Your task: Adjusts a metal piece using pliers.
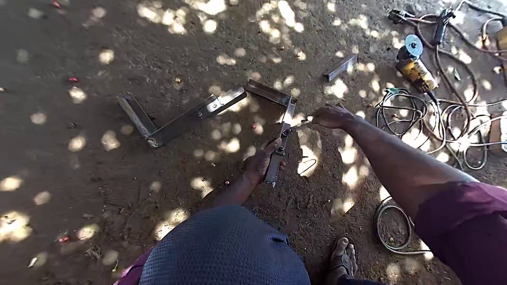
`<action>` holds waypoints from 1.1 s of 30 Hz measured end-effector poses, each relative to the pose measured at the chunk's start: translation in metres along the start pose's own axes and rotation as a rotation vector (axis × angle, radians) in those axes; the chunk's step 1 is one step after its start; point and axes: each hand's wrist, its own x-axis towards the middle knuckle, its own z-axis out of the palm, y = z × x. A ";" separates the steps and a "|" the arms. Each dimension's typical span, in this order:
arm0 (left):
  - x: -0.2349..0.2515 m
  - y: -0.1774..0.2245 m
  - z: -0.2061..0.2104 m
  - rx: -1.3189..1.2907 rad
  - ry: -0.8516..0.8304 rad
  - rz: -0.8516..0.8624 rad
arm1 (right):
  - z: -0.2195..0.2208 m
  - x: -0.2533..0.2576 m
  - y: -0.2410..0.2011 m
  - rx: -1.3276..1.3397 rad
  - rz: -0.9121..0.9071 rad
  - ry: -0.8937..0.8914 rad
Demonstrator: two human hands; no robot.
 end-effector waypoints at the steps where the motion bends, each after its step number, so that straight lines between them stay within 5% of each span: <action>1: 0.000 -0.001 -0.001 -0.004 -0.002 -0.003 | -0.004 0.005 -0.002 -0.045 -0.017 -0.012; 4: 0.001 -0.003 -0.003 -0.028 0.002 0.004 | -0.003 0.010 -0.001 -0.079 -0.091 -0.026; 7: 0.002 -0.002 -0.003 -0.040 0.002 0.011 | 0.021 -0.004 0.012 -0.049 -0.232 0.145; 11: 0.002 0.000 0.006 -0.047 0.042 0.004 | 0.075 -0.066 -0.027 0.069 0.082 0.316; 14: 0.007 -0.006 0.025 -0.046 0.080 0.026 | 0.107 -0.135 -0.112 0.375 0.386 0.382; 16: 0.011 -0.016 0.028 -0.020 0.082 0.050 | 0.102 -0.157 -0.150 0.585 0.440 0.274; 20: 0.011 -0.019 0.028 -0.034 0.079 0.043 | 0.059 -0.176 -0.152 0.821 0.323 0.216; 25: 0.009 -0.023 0.028 -0.020 0.080 0.078 | 0.062 -0.182 -0.165 1.755 0.289 0.142; 29: 0.012 -0.030 0.032 0.126 0.167 0.163 | 0.063 -0.157 -0.235 1.940 0.496 0.242; 33: 0.012 -0.028 0.031 0.101 0.150 0.162 | 0.068 -0.154 -0.231 1.956 0.535 0.264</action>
